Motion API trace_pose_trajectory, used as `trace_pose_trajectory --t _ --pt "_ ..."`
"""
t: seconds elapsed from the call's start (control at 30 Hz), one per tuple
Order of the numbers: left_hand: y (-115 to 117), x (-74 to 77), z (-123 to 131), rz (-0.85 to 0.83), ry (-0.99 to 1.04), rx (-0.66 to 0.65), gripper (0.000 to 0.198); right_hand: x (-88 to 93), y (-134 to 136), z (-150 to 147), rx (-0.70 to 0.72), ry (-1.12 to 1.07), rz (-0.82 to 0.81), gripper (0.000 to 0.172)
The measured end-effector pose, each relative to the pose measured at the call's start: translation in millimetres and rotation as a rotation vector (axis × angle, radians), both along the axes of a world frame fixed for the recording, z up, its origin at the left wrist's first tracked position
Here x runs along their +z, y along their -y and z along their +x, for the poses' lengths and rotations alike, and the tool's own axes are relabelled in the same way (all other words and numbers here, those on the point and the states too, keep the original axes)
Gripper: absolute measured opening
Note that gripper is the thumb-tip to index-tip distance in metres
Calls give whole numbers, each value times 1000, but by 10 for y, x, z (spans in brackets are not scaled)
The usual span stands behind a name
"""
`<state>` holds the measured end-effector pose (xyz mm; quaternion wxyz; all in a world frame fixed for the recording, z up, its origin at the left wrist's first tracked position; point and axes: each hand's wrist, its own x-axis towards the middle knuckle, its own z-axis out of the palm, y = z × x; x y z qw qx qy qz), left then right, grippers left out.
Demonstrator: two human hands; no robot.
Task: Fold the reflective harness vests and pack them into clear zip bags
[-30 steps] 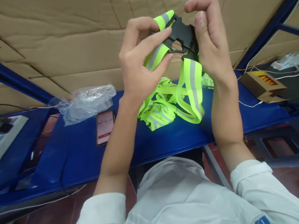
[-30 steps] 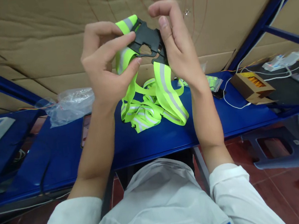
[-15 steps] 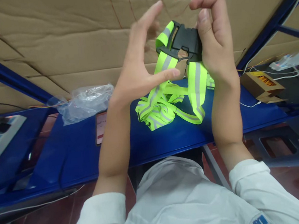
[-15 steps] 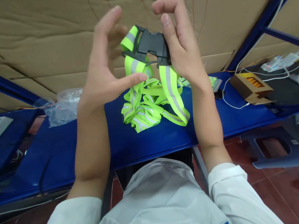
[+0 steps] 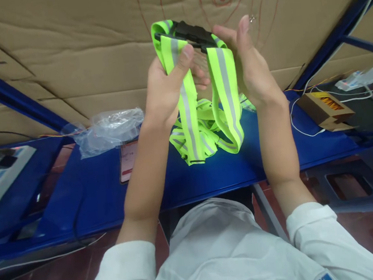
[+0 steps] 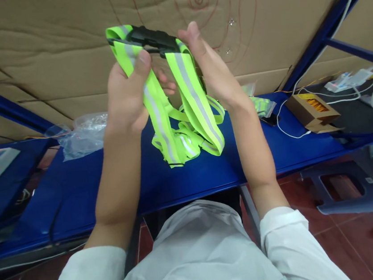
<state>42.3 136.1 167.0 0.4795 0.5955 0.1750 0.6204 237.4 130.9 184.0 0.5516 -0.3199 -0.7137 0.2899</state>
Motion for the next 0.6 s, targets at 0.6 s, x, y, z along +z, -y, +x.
trace_pose_trajectory --t 0.6 --pt "81 49 -72 82 -234 55 50 -118 -100 -185 -9 -19 -24 42"
